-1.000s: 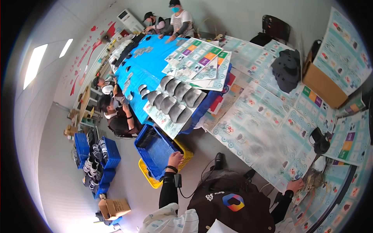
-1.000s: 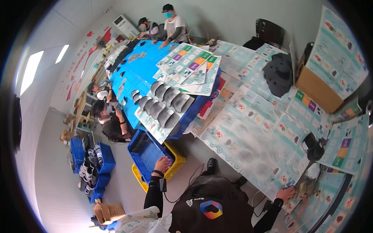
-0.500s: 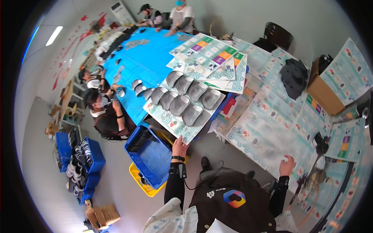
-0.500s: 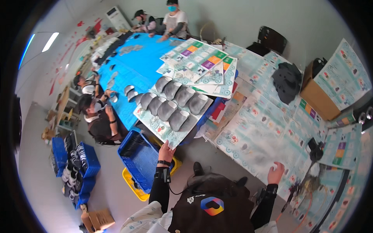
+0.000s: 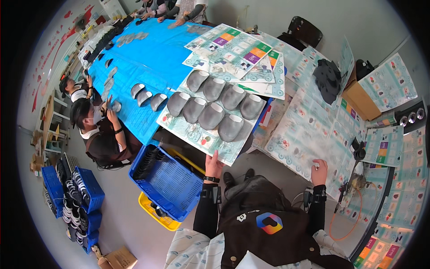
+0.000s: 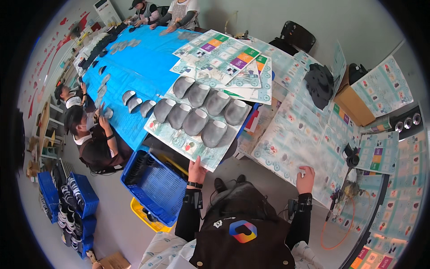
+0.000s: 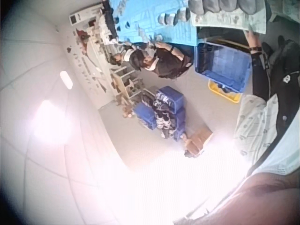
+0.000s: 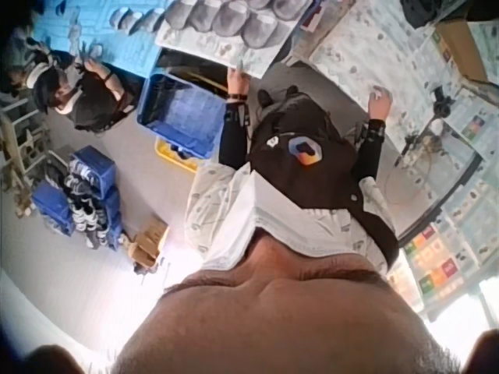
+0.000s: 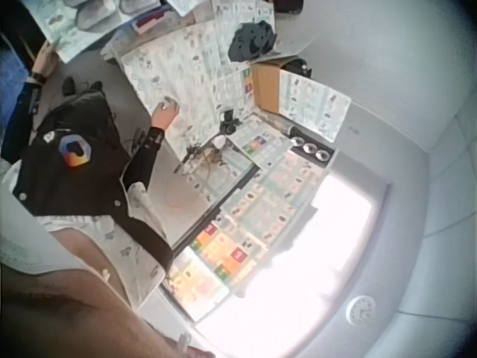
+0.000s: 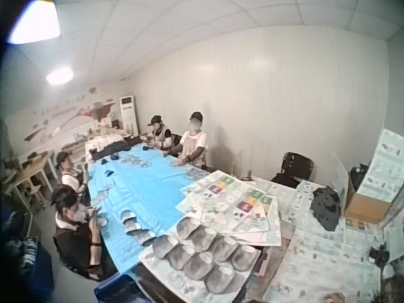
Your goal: Manually assemble and glue shoe components in a factory setting.
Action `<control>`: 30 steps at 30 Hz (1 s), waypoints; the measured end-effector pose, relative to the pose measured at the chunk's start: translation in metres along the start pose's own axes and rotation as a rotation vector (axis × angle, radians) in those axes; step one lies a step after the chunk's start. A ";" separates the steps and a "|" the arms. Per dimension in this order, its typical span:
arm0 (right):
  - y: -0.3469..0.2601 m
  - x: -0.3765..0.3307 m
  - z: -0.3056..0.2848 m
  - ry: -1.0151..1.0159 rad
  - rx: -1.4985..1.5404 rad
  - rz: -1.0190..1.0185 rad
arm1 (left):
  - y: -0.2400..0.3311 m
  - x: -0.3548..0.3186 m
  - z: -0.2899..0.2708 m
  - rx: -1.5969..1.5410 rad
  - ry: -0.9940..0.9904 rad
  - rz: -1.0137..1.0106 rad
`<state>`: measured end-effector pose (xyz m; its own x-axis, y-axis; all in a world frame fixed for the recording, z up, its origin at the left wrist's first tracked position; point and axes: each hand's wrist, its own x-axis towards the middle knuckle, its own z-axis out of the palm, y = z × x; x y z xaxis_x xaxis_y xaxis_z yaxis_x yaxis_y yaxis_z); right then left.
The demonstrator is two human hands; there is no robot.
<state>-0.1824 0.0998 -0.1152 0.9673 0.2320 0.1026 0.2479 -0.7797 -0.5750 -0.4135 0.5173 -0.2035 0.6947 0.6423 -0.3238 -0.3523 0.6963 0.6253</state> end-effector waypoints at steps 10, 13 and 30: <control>-0.053 0.013 0.053 -0.074 0.102 -0.224 | 0.008 -0.008 0.019 0.004 -0.012 -0.012; -0.073 0.021 0.051 -0.183 0.174 -0.165 | 0.012 -0.006 0.009 0.035 -0.052 0.020; -0.113 0.104 0.106 -0.493 0.159 -0.317 | 0.030 -0.044 -0.009 0.112 0.020 0.020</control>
<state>-0.1159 0.2740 -0.1257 0.6994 0.7105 -0.0779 0.4722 -0.5411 -0.6958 -0.4606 0.5130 -0.1765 0.6752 0.6630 -0.3235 -0.2934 0.6437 0.7068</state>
